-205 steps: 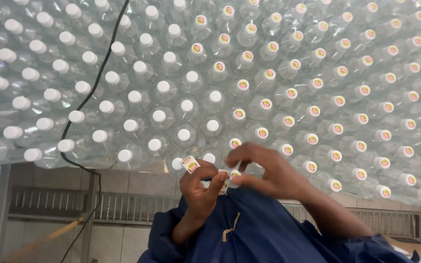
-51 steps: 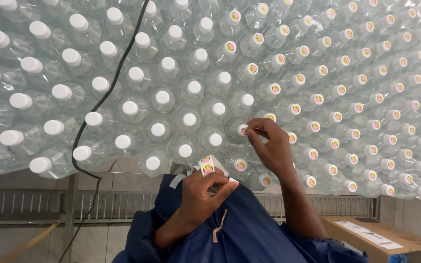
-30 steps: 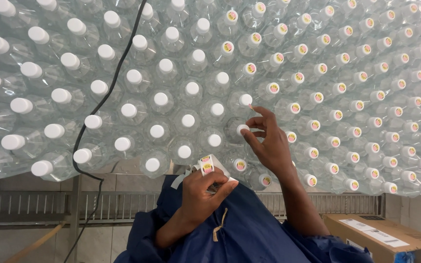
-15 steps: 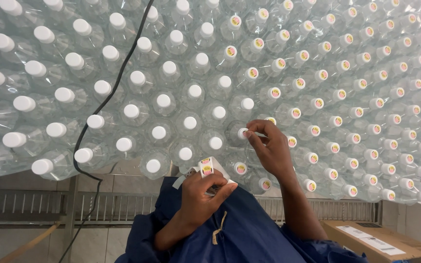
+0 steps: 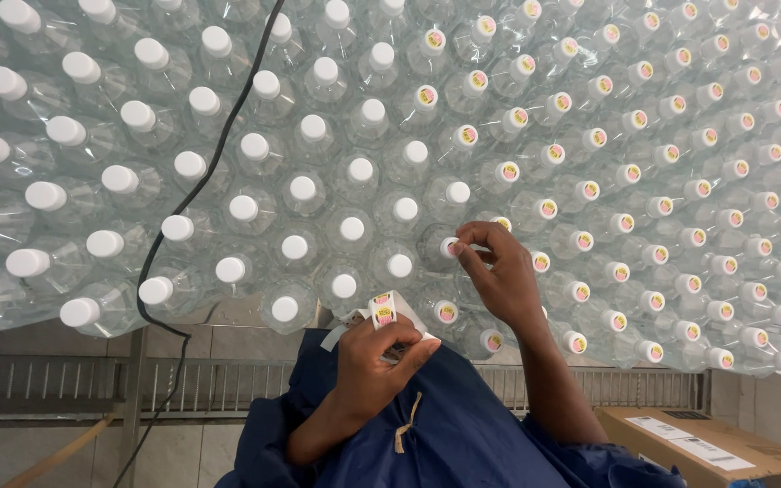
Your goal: Manually applying small circular stickers to the caps of plastic water bottles arranged in a large grid on a production table.
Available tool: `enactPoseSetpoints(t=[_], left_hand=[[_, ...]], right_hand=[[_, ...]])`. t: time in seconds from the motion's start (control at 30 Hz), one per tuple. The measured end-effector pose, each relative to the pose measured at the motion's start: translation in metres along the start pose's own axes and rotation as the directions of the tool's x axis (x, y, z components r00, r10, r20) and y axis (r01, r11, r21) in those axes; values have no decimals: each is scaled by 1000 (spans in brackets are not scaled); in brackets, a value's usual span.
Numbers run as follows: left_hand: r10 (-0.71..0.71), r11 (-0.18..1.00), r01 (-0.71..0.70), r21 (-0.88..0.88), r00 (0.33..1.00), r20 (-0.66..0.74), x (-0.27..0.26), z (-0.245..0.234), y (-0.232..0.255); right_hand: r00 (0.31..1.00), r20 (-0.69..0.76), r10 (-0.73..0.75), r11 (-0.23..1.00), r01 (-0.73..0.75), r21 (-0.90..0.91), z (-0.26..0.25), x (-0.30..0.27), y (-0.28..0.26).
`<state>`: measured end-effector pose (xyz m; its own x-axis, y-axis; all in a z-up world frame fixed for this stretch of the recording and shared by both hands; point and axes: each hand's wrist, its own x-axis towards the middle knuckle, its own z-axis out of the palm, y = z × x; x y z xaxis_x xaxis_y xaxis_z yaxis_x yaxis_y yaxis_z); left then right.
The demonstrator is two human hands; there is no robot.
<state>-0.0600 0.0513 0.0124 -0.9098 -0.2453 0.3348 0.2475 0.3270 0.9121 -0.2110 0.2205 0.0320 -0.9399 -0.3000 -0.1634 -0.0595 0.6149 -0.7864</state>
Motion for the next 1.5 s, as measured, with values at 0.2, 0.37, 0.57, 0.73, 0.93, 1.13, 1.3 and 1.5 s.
enactPoseSetpoints(t=[0.2, 0.37, 0.57, 0.73, 0.93, 1.13, 1.3, 1.5], left_hand=[[-17, 1000, 17, -16, 1000, 2, 0, 0, 0], [-13, 1000, 13, -6, 1000, 2, 0, 0, 0], [-18, 1000, 18, -17, 1000, 10, 2, 1, 1], [-9, 999, 10, -35, 1000, 14, 2, 1, 1], [-10, 999, 11, -45, 1000, 19, 0, 1, 5], [-188, 967, 191, -167, 982, 29, -2, -1, 10], [-241, 940, 219, -261, 969, -53, -14, -2, 5], [-116, 975, 103, -195, 992, -56, -20, -6, 5]], right_hand=[[1000, -9, -11, 999, 11, -33, 1, 0, 0], [999, -19, -34, 996, 32, -84, 4, -3, 7], [995, 2, 96, 981, -94, -171, -6, 2, -7], [1000, 23, 5, 979, -1, -203, 5, 10, 10], [995, -74, -63, 976, 46, -211, 13, 12, 34], [905, -217, -367, 927, 337, -163, -7, -26, -7], [822, 201, -532, 831, 463, 308, -14, -76, -34], [872, 141, -469, 830, 380, 408, 5, -85, -27]])
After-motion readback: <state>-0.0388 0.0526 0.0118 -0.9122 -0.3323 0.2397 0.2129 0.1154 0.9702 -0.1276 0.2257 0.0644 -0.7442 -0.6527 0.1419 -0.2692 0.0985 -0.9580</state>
